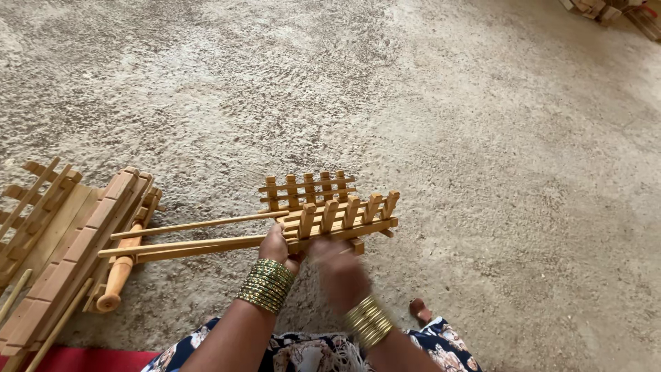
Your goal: The person assembles a miniature wooden chair by hand. They first inspect a single wooden slat, then pick up the chair frame and insert multiple slats into the seat slots, adjusting them to fit.
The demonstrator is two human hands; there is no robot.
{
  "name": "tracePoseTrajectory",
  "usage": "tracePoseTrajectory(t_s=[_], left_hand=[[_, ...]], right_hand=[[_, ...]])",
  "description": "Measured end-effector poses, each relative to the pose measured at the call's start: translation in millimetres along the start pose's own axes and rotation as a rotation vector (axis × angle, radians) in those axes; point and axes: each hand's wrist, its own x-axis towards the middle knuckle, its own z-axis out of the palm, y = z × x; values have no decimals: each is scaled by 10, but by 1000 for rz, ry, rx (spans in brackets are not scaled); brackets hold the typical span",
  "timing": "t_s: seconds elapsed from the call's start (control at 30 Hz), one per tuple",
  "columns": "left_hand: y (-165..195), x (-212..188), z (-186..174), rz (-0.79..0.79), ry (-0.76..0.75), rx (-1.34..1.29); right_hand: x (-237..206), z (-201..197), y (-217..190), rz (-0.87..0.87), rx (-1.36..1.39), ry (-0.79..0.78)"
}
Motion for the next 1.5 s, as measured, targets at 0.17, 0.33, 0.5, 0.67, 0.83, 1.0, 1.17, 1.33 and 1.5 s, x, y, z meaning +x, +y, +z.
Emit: tracePoseTrajectory(t_s=[0.17,0.33,0.5,0.67,0.83,1.0,1.17,1.33,1.5], left_hand=[[5,45,-46,-24,-21,-44],[38,-73,16,-44,32,8],[35,-49,-6,-55,62,-6],[27,22,-101,2,-158,4],[51,-70,-58,-49,64,26],[83,-159,19,-59,95,18],[-3,30,-136,-51,92,25],[-57,213,-327,13,-71,112],[3,59,-180,-45,81,40]], right_hand=[[33,26,48,-67,155,300],[33,279,1213,304,305,459],[40,375,887,347,406,328],[55,269,-40,-225,360,647],[88,135,749,59,331,392],[90,168,1275,369,462,445],[92,167,522,132,260,151],[-42,47,-207,-300,335,683],[49,-29,564,75,474,329]])
